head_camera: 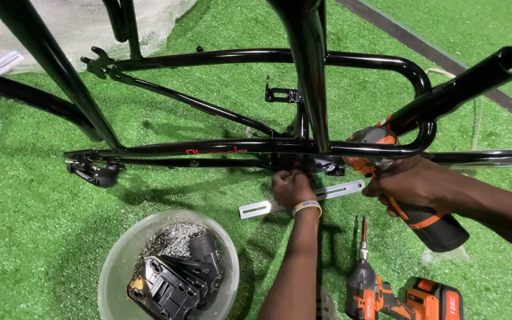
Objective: Attaching a metal bracket to a bicycle frame using a power drill and a manual screwdriver.
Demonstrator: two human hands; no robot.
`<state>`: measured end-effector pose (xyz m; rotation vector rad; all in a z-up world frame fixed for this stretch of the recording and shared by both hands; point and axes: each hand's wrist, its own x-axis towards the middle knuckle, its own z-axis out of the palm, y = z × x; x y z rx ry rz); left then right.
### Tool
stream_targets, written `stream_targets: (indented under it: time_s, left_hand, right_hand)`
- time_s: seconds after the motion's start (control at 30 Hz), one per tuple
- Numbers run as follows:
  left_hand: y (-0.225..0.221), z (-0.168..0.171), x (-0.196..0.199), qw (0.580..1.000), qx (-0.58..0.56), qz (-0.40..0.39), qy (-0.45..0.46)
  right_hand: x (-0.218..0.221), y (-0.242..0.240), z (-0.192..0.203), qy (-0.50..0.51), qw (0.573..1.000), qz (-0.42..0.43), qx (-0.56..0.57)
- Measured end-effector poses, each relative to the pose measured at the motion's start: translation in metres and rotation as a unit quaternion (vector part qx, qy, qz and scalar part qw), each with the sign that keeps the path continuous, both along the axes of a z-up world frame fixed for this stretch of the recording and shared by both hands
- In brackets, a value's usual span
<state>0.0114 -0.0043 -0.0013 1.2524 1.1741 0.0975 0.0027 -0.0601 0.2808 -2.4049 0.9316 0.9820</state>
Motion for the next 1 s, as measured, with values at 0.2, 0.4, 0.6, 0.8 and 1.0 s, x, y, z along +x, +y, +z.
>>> stream_targets:
  time_s: [0.2, 0.4, 0.6, 0.8, 1.0]
  left_hand:
    - [0.006, 0.019, -0.006, 0.999, -0.043, -0.02, 0.008]
    - [0.005, 0.014, -0.004, 0.998, -0.047, -0.021, 0.029]
    - [0.0, -0.013, -0.001, 0.998, -0.026, -0.031, 0.038]
    - [0.006, 0.005, -0.004, 0.995, -0.093, -0.003, 0.038]
    - [0.037, 0.056, -0.03, 0.97, -0.232, 0.0, -0.068]
  right_hand:
    - [-0.001, -0.006, -0.004, 0.006, 0.998, 0.058, -0.019]
    - [-0.007, 0.002, 0.006, -0.019, 0.999, 0.031, 0.009]
    - [-0.015, 0.02, 0.029, 0.013, 0.996, 0.081, -0.036]
    - [-0.022, -0.008, 0.026, -0.039, 0.983, 0.178, 0.035]
    - [-0.052, -0.024, 0.001, 0.005, 0.986, 0.166, 0.002]
